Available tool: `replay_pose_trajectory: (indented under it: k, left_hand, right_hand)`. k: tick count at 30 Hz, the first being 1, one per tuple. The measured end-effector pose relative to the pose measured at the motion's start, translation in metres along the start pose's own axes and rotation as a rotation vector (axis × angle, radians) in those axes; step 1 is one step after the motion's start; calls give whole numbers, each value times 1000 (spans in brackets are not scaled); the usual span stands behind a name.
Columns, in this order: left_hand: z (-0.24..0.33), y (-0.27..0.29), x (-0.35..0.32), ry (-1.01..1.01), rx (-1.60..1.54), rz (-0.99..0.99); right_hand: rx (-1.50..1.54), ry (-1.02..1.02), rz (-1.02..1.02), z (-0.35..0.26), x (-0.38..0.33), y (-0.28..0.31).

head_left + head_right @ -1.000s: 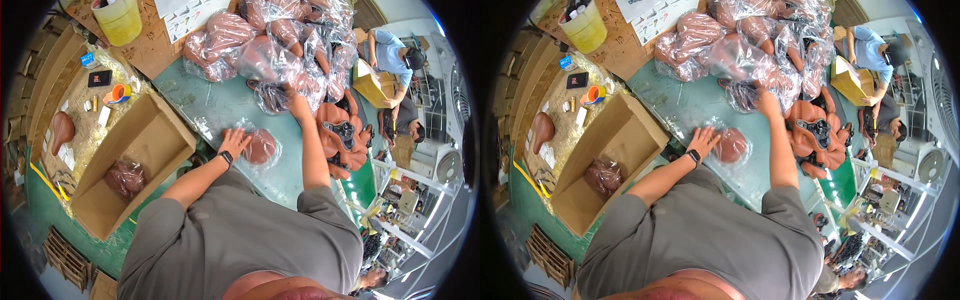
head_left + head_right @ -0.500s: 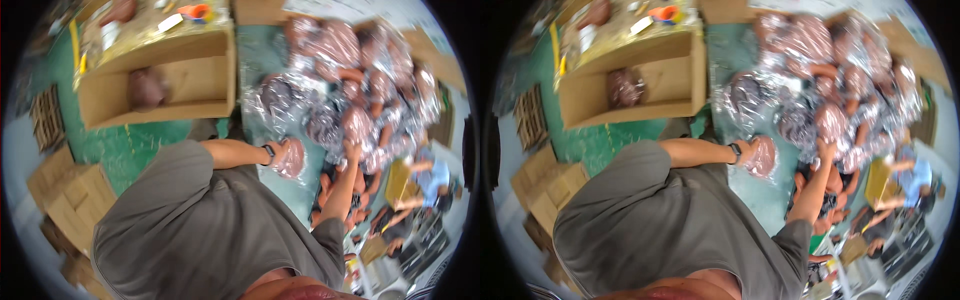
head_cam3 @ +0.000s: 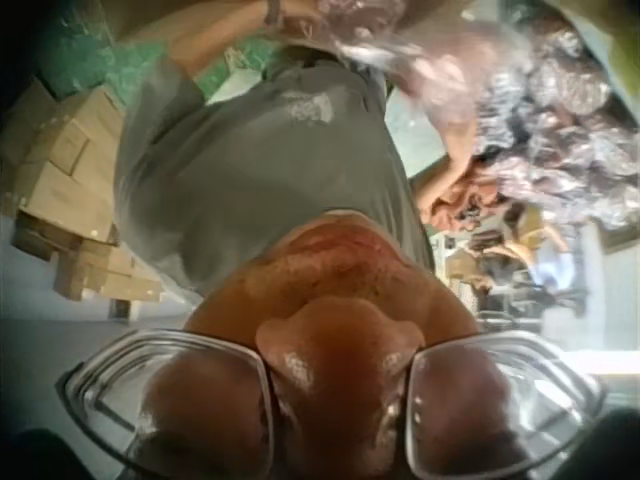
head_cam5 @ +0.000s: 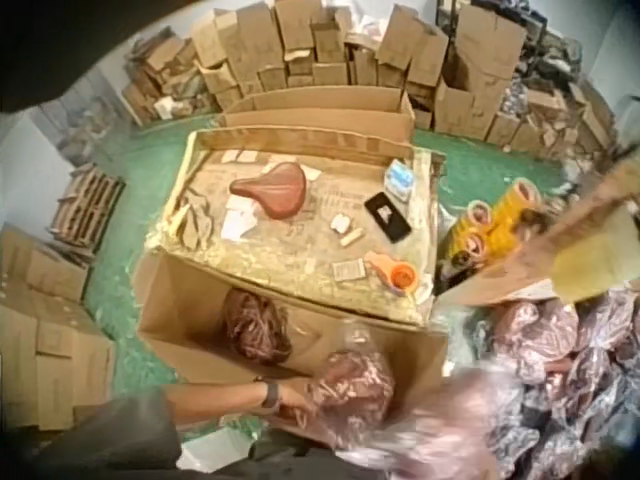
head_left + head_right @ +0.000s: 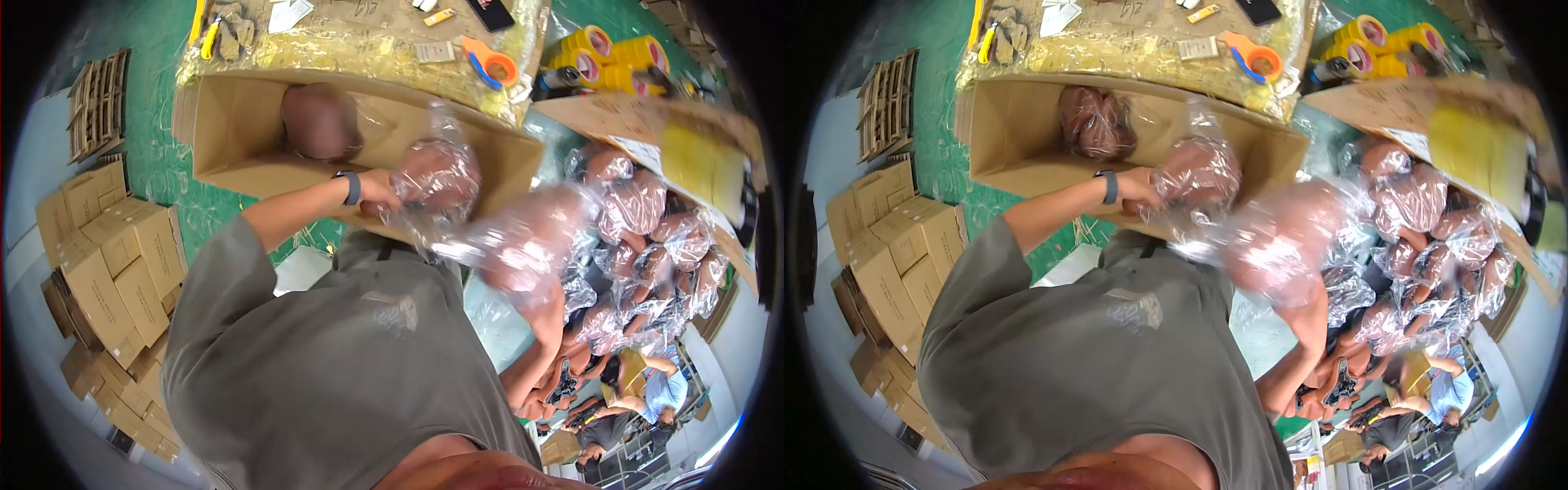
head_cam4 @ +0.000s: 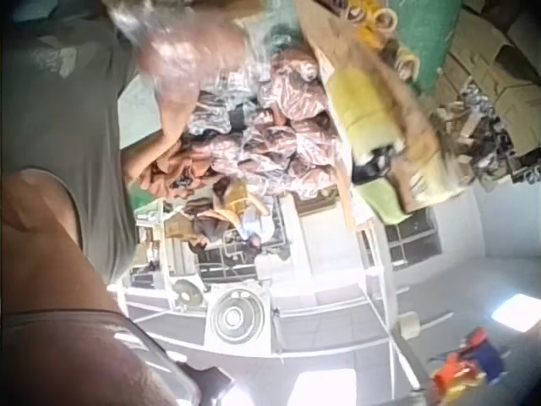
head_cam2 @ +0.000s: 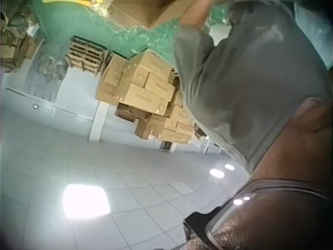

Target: Packing individual bicycle seats into cardboard boxes, sealing them with tape, and organizing the boxes.

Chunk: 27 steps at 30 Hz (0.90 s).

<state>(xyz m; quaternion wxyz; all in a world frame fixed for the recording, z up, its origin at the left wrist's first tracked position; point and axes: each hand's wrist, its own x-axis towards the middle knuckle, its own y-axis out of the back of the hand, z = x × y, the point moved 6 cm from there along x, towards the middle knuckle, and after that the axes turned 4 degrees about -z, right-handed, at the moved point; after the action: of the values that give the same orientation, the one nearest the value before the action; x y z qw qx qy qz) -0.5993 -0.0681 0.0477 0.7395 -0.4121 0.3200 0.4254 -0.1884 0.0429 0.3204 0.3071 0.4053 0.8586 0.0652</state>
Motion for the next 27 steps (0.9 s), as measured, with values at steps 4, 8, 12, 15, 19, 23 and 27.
replay_pose_trajectory:
  k: [4, 8, 12, 15, 19, 23, 27]
  left_hand:
    - [-143, 155, 102, 224, 293, 310]
    - [-193, 227, 195, 64, -393, 575]
    - [-226, 239, 199, 122, 316, 396]
    - [-289, 323, 123, 266, 657, 583]
    - [-148, 226, 77, -76, 533, 535]
    - [-39, 160, -1, -396, 257, 522]
    - [126, -8, -55, -742, 255, 509]
  right_hand:
    - [-726, 116, -263, -32, 212, -156]
    - [-1209, 15, -427, 108, 383, -313]
    - [-665, -26, -530, 100, 429, -362]
    - [-674, -54, -723, 23, 432, -431]
    - [-476, 482, 162, -45, 308, -262]
    - [-299, 74, 1096, 16, 126, -58]
    - [-61, -718, 1324, 312, 30, 31]
